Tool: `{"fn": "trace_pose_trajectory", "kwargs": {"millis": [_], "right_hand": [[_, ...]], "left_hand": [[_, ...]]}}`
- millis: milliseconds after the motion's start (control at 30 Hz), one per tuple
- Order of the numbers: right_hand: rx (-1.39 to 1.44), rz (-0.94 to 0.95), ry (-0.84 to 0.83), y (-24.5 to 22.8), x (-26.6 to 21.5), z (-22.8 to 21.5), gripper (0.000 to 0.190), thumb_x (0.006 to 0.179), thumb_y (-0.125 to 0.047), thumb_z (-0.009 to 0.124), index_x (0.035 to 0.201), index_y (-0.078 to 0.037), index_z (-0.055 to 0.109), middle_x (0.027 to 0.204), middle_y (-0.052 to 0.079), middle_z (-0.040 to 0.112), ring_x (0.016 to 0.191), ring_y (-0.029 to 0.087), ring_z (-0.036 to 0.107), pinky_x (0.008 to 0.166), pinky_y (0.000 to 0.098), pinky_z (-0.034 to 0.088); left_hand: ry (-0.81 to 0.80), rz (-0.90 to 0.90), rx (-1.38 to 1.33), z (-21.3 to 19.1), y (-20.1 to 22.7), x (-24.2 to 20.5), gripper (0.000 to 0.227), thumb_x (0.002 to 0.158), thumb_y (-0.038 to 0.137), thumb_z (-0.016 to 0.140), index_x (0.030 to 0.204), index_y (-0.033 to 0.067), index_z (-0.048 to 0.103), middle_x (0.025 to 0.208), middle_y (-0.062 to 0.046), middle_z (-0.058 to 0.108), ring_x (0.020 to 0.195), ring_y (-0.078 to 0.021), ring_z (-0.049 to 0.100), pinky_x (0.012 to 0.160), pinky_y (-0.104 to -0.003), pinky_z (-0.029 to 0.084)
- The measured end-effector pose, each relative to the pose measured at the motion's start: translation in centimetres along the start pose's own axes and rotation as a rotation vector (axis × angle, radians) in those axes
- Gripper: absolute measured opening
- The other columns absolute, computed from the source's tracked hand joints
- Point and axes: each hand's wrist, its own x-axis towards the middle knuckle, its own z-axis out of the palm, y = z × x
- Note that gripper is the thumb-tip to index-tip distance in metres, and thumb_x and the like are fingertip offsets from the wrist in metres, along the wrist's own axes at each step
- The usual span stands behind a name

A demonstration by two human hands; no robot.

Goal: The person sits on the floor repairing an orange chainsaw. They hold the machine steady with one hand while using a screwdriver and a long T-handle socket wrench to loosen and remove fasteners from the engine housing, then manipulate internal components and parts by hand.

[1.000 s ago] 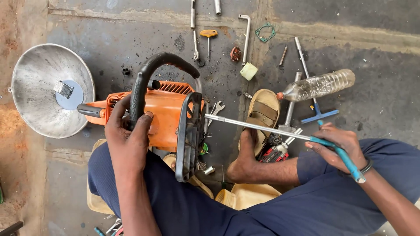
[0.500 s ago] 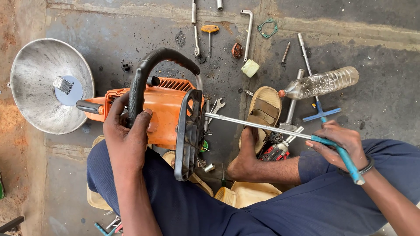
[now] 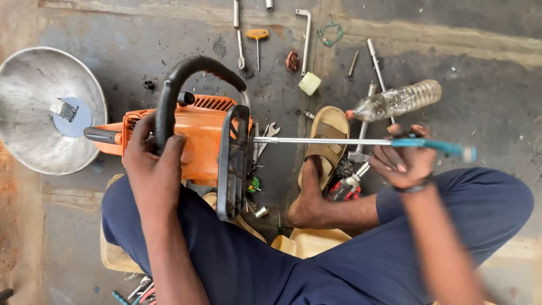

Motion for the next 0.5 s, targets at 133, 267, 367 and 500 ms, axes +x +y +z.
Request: {"fn": "trace_pose_trajectory", "kwargs": {"millis": [133,267,367,500], "right_hand": [[0.172,-0.567,0.099,5.0,3.8,-1.7,0.05,0.118,-0.05,0.034,0.13,-0.018,0.071,0.059,0.006,0.053,0.058,0.017,0.049,0.074,0.0271,0.04],[-0.205,-1.162,1.06,5.0,5.1,0.0,0.061,0.1,-0.055,0.046,0.129,-0.006,0.067,0.097,0.01,0.065,0.088,0.024,0.063,0.085,0.0447,0.05],[-0.733,-1.351,0.986,4.7,4.7,2.0,0.061,0.103,-0.047,0.052,0.139,0.003,0.059,0.125,0.02,0.067,0.117,0.031,0.069,0.107,0.0494,0.058],[-1.469,-1.304,0.918,3.9,4.5,6.6,0.049,0.111,-0.026,0.052,0.145,0.008,0.052,0.117,0.021,0.074,0.106,0.029,0.072,0.099,0.0421,0.057]], "left_hand": [[-0.001,0.096,-0.017,-0.4,-1.8,0.3,0.045,0.089,0.006,0.067,0.133,-0.0003,0.062,0.102,-0.004,0.066,0.087,-0.008,0.061,0.074,-0.025,0.051],[-0.062,0.145,-0.008,-0.4,-1.9,0.6,0.042,0.091,0.006,0.068,0.132,-0.0016,0.062,0.105,-0.004,0.064,0.092,-0.0098,0.06,0.08,-0.025,0.051],[-0.054,0.134,0.007,-0.7,-2.0,0.5,0.041,0.092,0.006,0.067,0.132,-0.0015,0.063,0.106,-0.004,0.064,0.094,-0.0097,0.06,0.082,-0.025,0.051],[-0.043,0.162,-0.016,-0.5,-1.4,0.3,0.044,0.09,0.005,0.066,0.133,-0.0007,0.061,0.106,-0.004,0.066,0.093,-0.0098,0.062,0.08,-0.025,0.051]]}}
